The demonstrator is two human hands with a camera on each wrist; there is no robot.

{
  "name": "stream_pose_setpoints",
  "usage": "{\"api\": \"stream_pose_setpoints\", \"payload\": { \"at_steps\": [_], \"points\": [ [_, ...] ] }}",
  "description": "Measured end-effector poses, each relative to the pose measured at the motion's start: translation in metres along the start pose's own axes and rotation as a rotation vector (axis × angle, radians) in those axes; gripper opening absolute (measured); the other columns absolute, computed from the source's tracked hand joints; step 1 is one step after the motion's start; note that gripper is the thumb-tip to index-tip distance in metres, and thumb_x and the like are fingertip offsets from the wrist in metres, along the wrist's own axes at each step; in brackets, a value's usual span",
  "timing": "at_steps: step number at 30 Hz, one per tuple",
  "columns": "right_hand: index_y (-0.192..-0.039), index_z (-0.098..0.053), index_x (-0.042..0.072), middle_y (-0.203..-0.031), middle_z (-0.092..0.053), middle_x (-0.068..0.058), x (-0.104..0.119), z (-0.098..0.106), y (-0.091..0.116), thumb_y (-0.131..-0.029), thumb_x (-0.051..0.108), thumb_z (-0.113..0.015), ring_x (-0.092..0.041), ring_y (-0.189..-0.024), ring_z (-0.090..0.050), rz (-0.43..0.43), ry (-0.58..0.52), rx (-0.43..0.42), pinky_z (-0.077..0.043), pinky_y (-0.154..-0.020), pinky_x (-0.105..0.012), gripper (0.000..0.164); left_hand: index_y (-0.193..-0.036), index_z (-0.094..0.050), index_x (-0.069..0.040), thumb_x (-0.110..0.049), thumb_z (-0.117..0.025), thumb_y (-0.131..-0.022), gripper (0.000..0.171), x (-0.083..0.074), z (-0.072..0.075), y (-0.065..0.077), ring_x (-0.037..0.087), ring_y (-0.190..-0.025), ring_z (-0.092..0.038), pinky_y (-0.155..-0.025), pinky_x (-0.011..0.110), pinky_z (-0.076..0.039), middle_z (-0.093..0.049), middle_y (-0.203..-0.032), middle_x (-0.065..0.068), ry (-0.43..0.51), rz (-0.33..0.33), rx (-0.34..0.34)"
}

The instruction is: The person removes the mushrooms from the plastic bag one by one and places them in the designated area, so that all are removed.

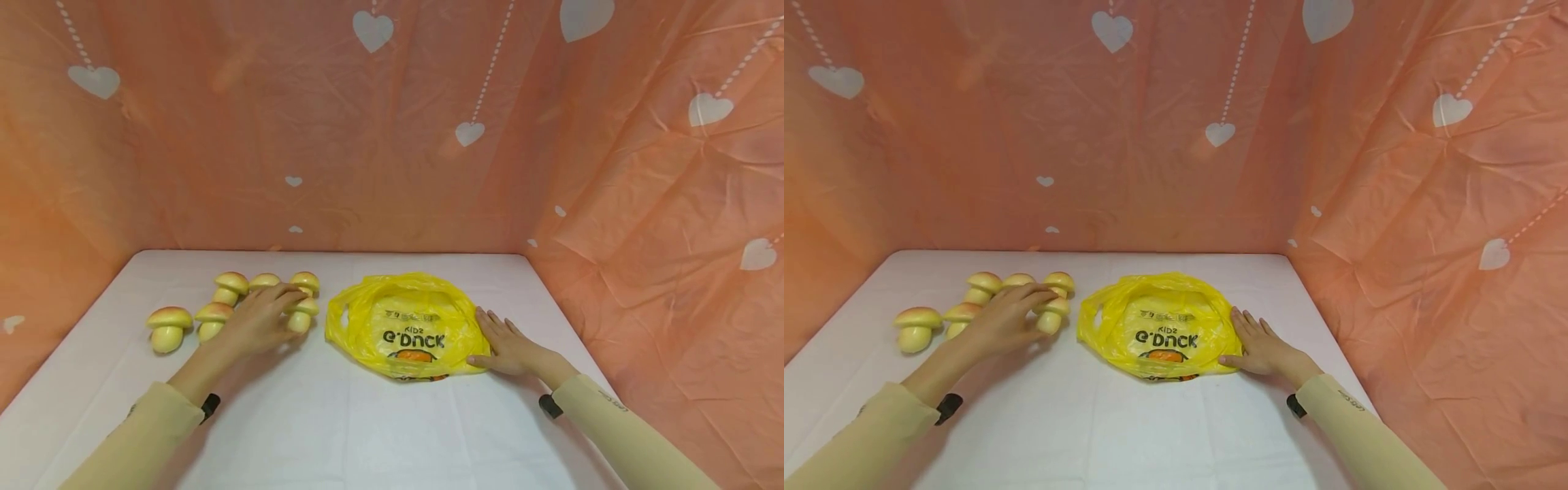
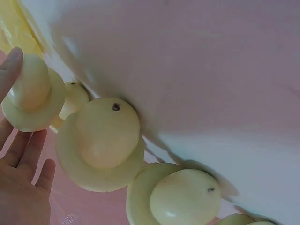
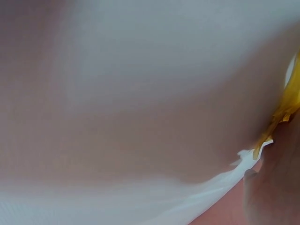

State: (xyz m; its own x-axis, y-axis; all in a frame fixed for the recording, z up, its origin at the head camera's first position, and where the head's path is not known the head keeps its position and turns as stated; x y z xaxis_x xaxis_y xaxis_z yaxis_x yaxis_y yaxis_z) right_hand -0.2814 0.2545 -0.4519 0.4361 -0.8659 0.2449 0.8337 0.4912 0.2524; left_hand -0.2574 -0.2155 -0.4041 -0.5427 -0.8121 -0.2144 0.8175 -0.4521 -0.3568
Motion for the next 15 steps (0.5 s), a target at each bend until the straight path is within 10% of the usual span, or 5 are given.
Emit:
{"api": "stream_pose_setpoints", "payload": {
  "at_steps": [15],
  "points": [
    [-0.165,-0.004,-0.001,-0.174,-0.003,-0.019,-0.0001,0.0017,-0.0008,-0.097,0.068,-0.055,-0.044,-0.159,-0.003,-0.020,-0.008,0.009,-0.004,-0.126,-0.063,0.109,-0.130,-0.067,-0.003,-0.022,-0.096,-0.072,0.068,0.0006,-0.0046,0.0076,0.041,-0.126,-0.057,-0.107,0.066,-0.040,-0.064,-0.131,0.018,-0.021,0.021,0.043]
  ]
}}
Point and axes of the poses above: each hand's wrist, its own y-axis away from the middle knuckle, its own z-axis out of the back of the hand, x = y × z, the point moved 4 cm from there along -y, towards the middle knuckle
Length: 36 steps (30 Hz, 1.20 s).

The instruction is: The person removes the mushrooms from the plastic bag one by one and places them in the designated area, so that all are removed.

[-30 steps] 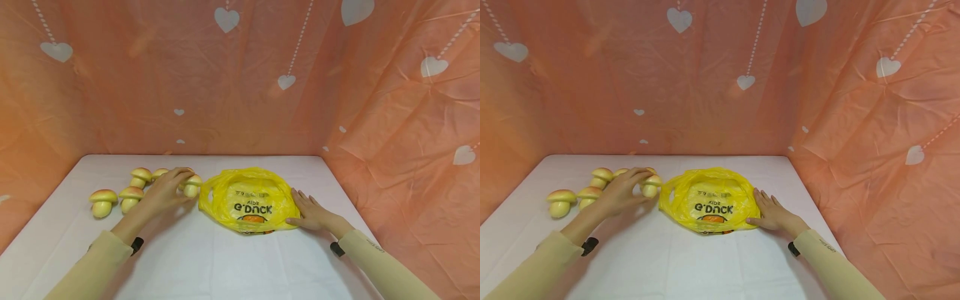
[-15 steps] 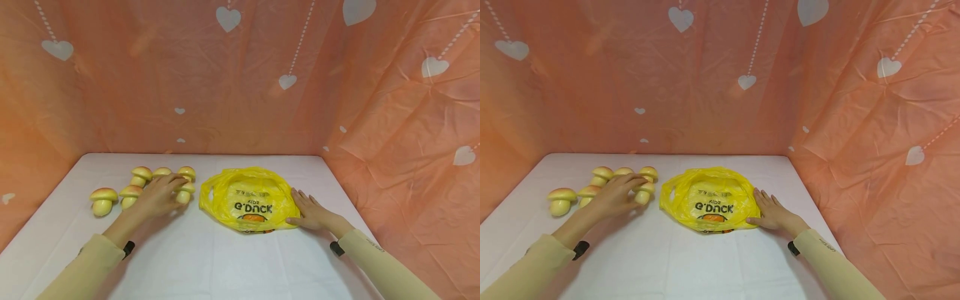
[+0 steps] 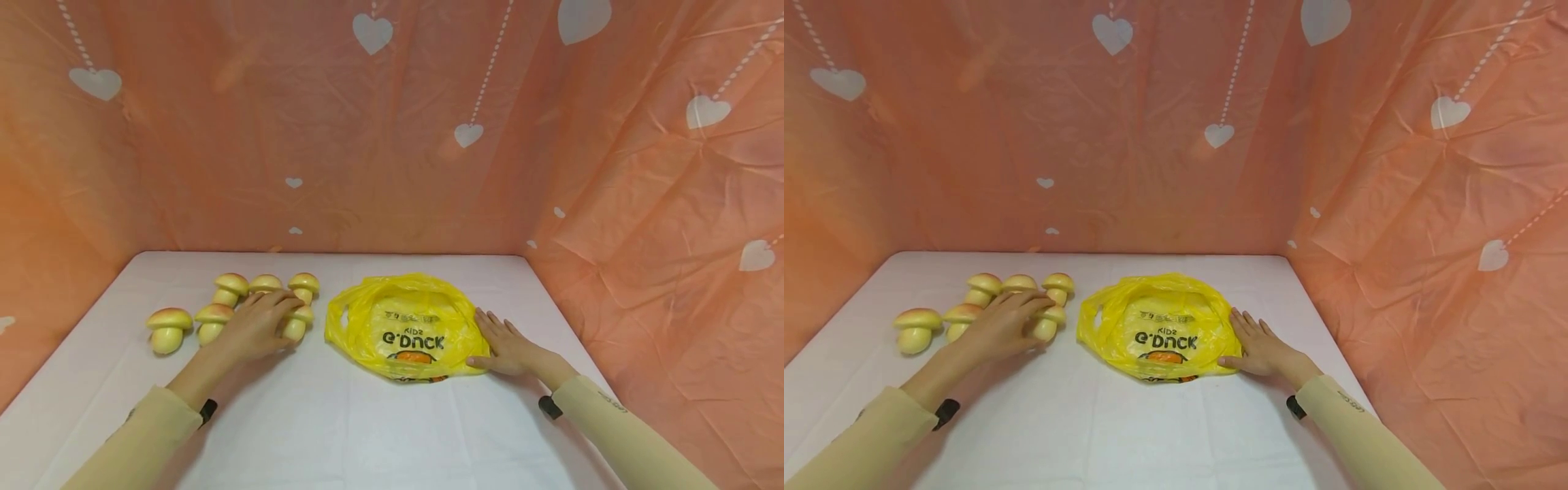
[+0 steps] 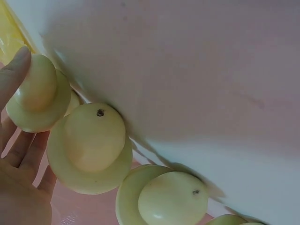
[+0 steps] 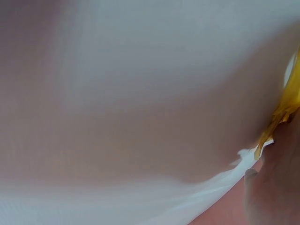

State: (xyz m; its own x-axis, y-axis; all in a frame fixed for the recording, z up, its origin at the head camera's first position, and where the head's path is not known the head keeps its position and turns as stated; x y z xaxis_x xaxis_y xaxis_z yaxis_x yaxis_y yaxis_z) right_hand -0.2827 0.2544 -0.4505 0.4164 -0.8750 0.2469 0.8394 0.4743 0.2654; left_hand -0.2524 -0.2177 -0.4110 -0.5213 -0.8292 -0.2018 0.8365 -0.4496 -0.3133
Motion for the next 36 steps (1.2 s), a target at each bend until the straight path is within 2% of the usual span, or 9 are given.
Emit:
{"api": "stream_pose_setpoints", "payload": {
  "at_steps": [11,17,36],
  "points": [
    [-0.165,-0.005,-0.001,-0.174,-0.002,-0.019,0.000,0.001,0.000,-0.097,0.067,-0.056,-0.043,-0.159,-0.003,0.008,-0.011,-0.024,-0.004,-0.126,-0.063,0.109,-0.130,-0.065,-0.001,-0.023,-0.098,-0.068,0.073,0.003,0.001,0.007,0.041,-0.127,-0.057,-0.107,0.066,-0.040,-0.064,-0.131,0.020,0.006,0.011,-0.047],
    [-0.166,-0.003,0.001,-0.174,0.000,-0.016,-0.002,0.002,0.001,-0.096,0.069,-0.056,-0.041,-0.159,-0.002,0.006,-0.010,-0.034,-0.004,-0.126,-0.063,0.111,-0.130,-0.065,0.000,-0.023,-0.097,-0.071,0.072,0.002,0.001,0.009,0.042,-0.130,-0.055,-0.107,0.067,-0.039,-0.062,-0.134,0.020,0.020,0.022,-0.046],
    [-0.166,-0.004,0.000,-0.174,0.000,-0.017,0.004,0.016,0.005,-0.099,0.060,-0.060,-0.041,-0.159,-0.003,0.037,-0.084,-0.151,-0.002,-0.126,-0.063,0.105,-0.132,-0.064,0.001,-0.023,-0.097,-0.070,0.074,0.001,0.001,0.014,0.040,-0.129,-0.056,-0.107,0.065,-0.039,-0.060,-0.139,0.022,0.014,0.026,-0.072]
  ]
}}
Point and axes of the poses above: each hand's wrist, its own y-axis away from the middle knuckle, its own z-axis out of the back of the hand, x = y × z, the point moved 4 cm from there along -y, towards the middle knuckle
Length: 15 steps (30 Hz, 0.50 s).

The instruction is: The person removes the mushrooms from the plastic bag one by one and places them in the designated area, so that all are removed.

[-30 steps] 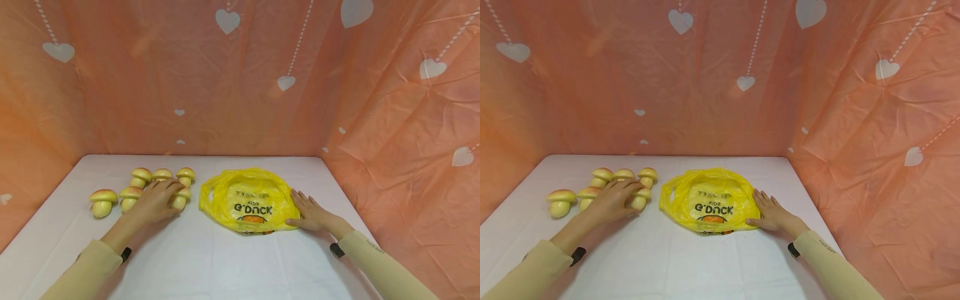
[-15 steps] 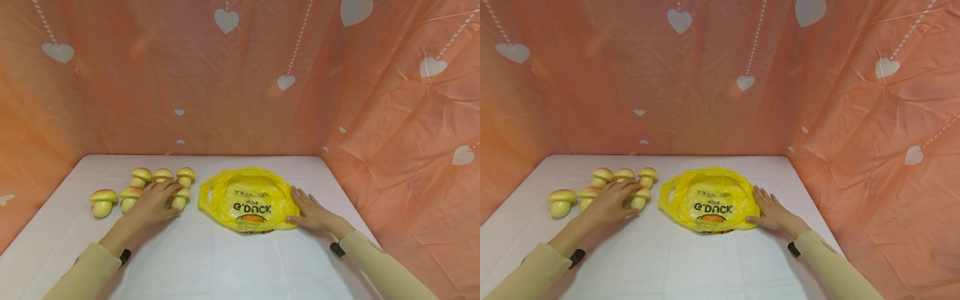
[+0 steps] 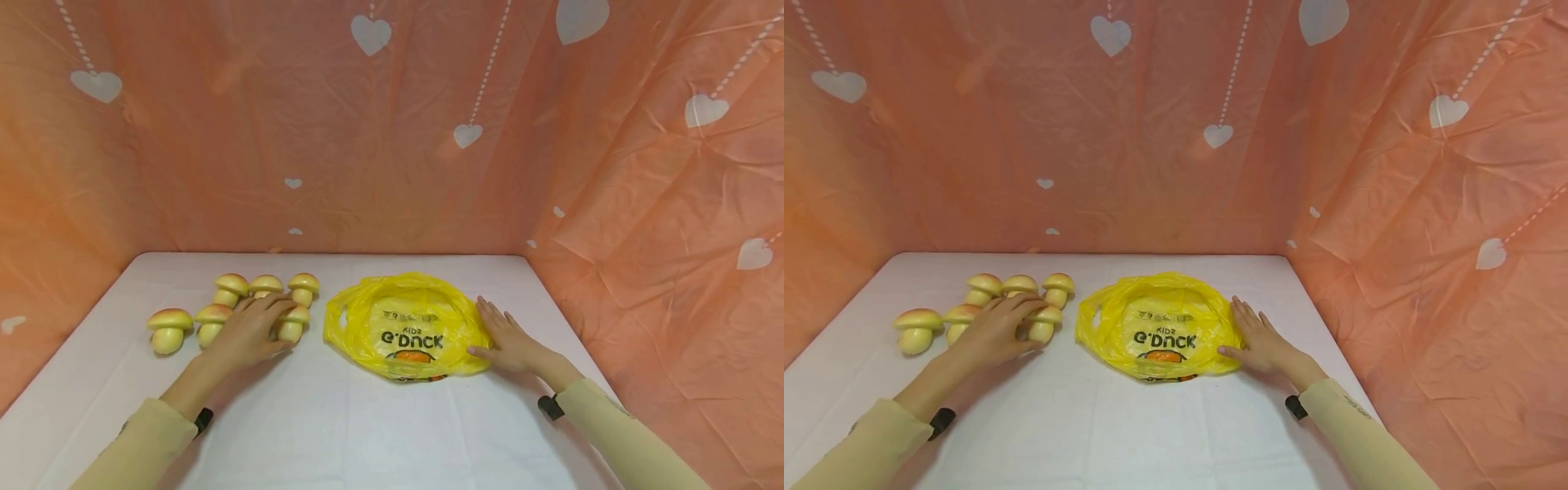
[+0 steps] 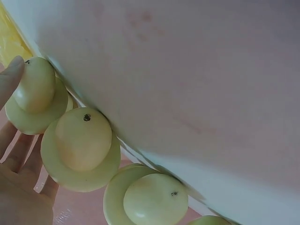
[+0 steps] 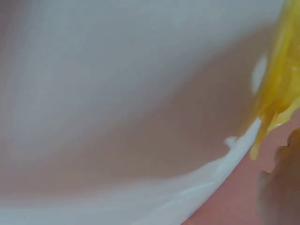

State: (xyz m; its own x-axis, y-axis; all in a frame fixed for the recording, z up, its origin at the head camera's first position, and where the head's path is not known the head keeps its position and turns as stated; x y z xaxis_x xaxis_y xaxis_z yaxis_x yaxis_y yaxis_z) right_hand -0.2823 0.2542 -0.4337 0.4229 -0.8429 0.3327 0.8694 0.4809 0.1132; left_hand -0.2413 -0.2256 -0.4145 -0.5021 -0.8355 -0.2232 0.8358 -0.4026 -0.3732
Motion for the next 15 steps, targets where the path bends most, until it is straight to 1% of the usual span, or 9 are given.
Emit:
{"api": "stream_pose_setpoints", "payload": {
  "at_steps": [2,4,9,12,15],
  "points": [
    [-0.166,-0.005,0.000,-0.174,-0.002,-0.018,0.003,0.005,-0.001,-0.100,0.057,-0.060,-0.042,-0.159,-0.004,0.007,-0.013,-0.035,-0.002,-0.125,-0.064,0.103,-0.132,-0.064,0.000,-0.025,-0.097,-0.072,0.074,0.000,0.001,0.001,0.039,-0.130,-0.055,-0.108,0.065,-0.039,-0.060,-0.140,0.022,-0.001,0.003,-0.001],
    [-0.166,-0.005,0.003,-0.174,-0.004,-0.018,0.006,0.012,-0.001,-0.102,0.055,-0.060,-0.043,-0.158,-0.007,0.008,-0.030,-0.079,-0.003,-0.125,-0.065,0.100,-0.132,-0.064,-0.001,-0.026,-0.095,-0.074,0.071,0.000,0.003,0.002,0.039,-0.130,-0.056,-0.107,0.065,-0.040,-0.060,-0.140,0.021,-0.001,-0.001,-0.017],
    [-0.168,-0.005,0.011,-0.173,-0.010,-0.017,0.010,0.026,0.001,-0.106,0.049,-0.055,-0.056,-0.152,-0.017,-0.006,-0.063,-0.213,-0.012,-0.121,-0.072,0.088,-0.137,-0.062,-0.001,-0.025,-0.084,-0.085,0.061,-0.003,0.014,0.014,0.041,-0.126,-0.057,-0.103,0.066,-0.042,-0.061,-0.139,0.018,-0.021,-0.005,-0.114],
    [-0.169,-0.004,0.014,-0.174,-0.009,-0.014,0.010,0.032,0.005,-0.108,0.048,-0.052,-0.059,-0.151,-0.018,-0.032,-0.072,-0.288,-0.016,-0.120,-0.073,0.084,-0.140,-0.059,0.000,-0.025,-0.080,-0.088,0.062,-0.002,0.025,0.025,0.042,-0.128,-0.056,-0.103,0.066,-0.041,-0.059,-0.142,0.018,-0.030,0.023,-0.159],
    [-0.168,-0.006,0.011,-0.174,-0.009,-0.014,0.009,0.037,0.009,-0.108,0.045,-0.052,-0.053,-0.153,-0.018,-0.037,-0.076,-0.356,-0.014,-0.123,-0.068,0.083,-0.143,-0.056,0.003,-0.028,-0.079,-0.090,0.066,0.002,0.038,0.035,0.044,-0.136,-0.049,-0.107,0.066,-0.037,-0.055,-0.147,0.020,-0.026,0.069,-0.171]
  ]
}}
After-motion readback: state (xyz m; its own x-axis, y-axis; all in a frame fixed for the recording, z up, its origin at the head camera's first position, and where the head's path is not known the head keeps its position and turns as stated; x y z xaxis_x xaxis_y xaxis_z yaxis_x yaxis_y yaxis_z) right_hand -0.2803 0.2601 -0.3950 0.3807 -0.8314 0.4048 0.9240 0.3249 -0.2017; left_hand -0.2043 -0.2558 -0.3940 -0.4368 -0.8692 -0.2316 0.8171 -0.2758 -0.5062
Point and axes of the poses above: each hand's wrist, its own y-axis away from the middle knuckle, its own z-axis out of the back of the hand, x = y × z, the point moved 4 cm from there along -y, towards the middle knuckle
